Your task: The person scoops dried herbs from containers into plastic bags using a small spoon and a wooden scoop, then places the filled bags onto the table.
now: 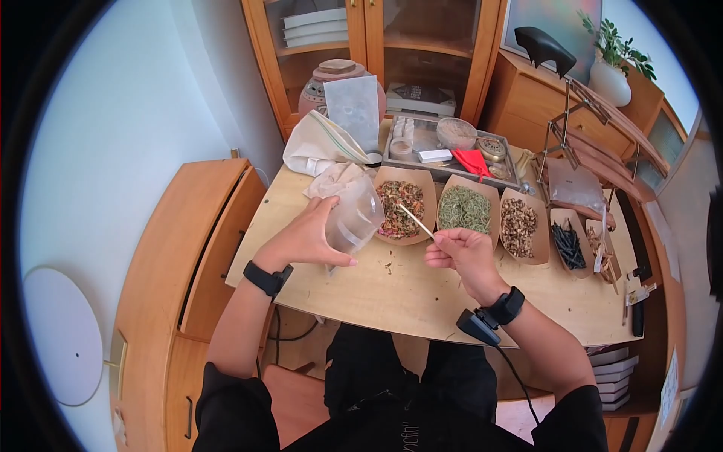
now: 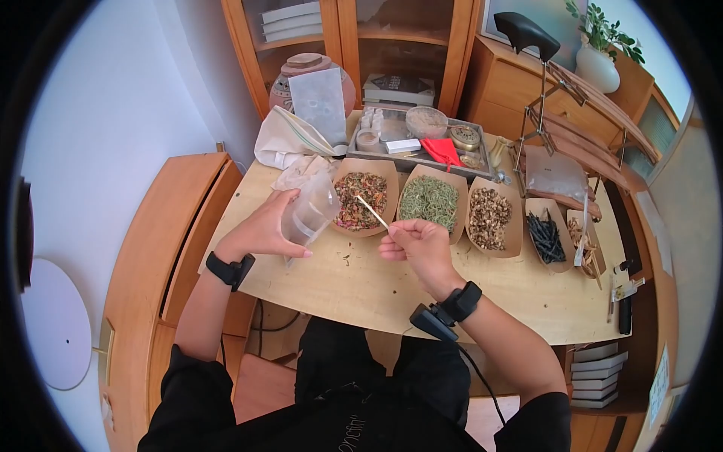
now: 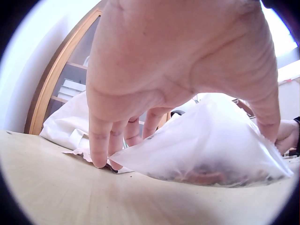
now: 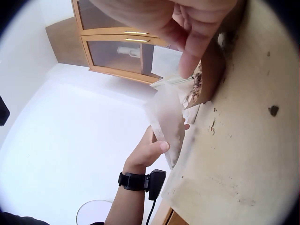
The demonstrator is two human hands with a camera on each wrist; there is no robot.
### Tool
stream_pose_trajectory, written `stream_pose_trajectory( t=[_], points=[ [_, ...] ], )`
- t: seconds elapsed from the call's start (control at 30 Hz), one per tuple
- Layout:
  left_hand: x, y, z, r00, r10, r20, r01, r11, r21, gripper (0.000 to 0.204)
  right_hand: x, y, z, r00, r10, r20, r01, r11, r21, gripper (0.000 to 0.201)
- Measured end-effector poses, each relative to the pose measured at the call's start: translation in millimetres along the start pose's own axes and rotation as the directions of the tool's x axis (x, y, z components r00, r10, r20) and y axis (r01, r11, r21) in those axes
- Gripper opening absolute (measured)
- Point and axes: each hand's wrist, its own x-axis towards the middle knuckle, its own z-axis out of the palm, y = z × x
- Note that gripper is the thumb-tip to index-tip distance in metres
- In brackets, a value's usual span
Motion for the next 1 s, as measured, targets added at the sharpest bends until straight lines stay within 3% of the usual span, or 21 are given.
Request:
stream_pose_trajectory(
  t=[0.13, 0.3, 0.37, 0.43, 0.47, 0.53, 0.57, 0.63, 0.77, 0.83, 1.0],
  points=[
    [0.9, 1.2, 0.5, 1.000, -0.013, 0.007, 0.013, 1.000, -0.003, 0.117, -9.0, -20.1, 1.3, 0.998, -0.061, 0.003, 0.061, 0.998, -0.015, 0.014],
    [4.1, 7.0, 2.3, 1.000, 0.007, 0.006, -0.007, 1.000, -0.009, 0.111, -22.8, -33.0, 11.4, 0.959, -0.213, 0.189, 0.261, 0.921, -0.288, 0.013],
    [4.8, 6.5, 3.0, 1.000, 0.015, 0.005, -0.015, 1.000, -0.007, 0.111, -25.8, -34.1, 13.3, 0.950, -0.271, 0.158, 0.309, 0.895, -0.322, 0.013],
    [5.2, 3.4, 4.3, 1.000, 0.025, -0.007, -0.025, 1.000, -0.019, 0.117, -29.7, -41.7, 13.1, 0.959, -0.282, 0.009, 0.265, 0.891, -0.368, 0.013],
    [4.4, 2.5, 3.7, 1.000, 0.022, -0.008, -0.023, 1.000, -0.021, 0.117, -28.1, -42.7, 10.9, 0.960, -0.279, 0.011, 0.263, 0.891, -0.369, 0.013],
    [2.4, 1.0, 1.1, 1.000, 0.017, -0.012, -0.017, 1.000, -0.005, 0.116, -23.2, -44.6, 5.6, 0.996, -0.090, -0.020, 0.077, 0.932, -0.353, 0.013],
    [1.9, 0.6, 0.6, 1.000, 0.018, -0.010, -0.018, 1.000, -0.004, 0.116, -20.6, -43.3, 4.3, 0.996, -0.089, -0.021, 0.076, 0.933, -0.352, 0.013],
    [0.4, -0.2, -0.2, 1.000, 0.016, -0.016, -0.016, 1.000, -0.021, 0.116, -13.1, -36.4, 2.5, 0.998, 0.059, 0.005, -0.054, 0.939, -0.340, 0.012],
    [-2.6, -0.5, -1.1, 1.000, 0.001, -0.014, -0.002, 0.999, -0.034, 0.116, 2.1, -13.1, 6.0, 0.995, 0.097, 0.002, -0.093, 0.957, -0.274, 0.011],
    [-3.3, -0.2, -1.0, 1.000, 0.002, -0.014, -0.003, 0.999, -0.051, 0.116, 7.1, 0.7, 6.2, 0.997, 0.071, 0.016, -0.069, 0.992, -0.107, 0.011],
    [-3.3, -1.5, -2.2, 1.000, -0.004, -0.004, 0.004, 0.999, -0.038, 0.115, 7.0, 14.1, 7.3, 0.999, 0.053, 0.012, -0.052, 0.998, -0.039, 0.012]
  ],
)
